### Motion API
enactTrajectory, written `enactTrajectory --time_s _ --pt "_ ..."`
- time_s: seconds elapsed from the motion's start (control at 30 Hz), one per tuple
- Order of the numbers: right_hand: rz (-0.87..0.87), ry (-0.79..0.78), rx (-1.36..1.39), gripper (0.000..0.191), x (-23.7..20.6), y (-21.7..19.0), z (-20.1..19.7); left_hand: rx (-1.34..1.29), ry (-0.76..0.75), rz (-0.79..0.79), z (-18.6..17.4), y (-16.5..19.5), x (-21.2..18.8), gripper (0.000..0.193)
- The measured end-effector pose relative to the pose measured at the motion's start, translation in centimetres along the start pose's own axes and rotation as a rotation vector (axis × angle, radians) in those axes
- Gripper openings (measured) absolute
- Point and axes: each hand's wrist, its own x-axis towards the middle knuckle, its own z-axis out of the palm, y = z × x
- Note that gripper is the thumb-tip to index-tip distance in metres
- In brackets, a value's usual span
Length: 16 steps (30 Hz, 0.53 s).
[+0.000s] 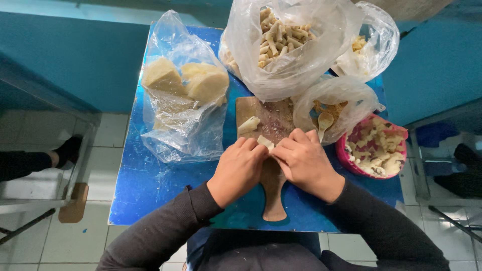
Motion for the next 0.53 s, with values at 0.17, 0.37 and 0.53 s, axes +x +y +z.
enactTrajectory --time_s 0.17,0.37,0.53 --pt "0.151 -0.012 0.169 0.006 -0.4 -0.1 0.4 -0.071 -0.057 -0.132 -0.6 0.3 0.1 0.012" --pt "0.364 -0.093 0.377 0.012 0.3 0.9 1.4 -0.172 -0.038 -0.264 -1.0 -0.2 0.5 0.023" --pt "0.217 -0.016 0.399 0.011 0.0 0.7 1.8 -0.152 -0.031 -0.15 -0.3 -1.1 0.3 0.01"
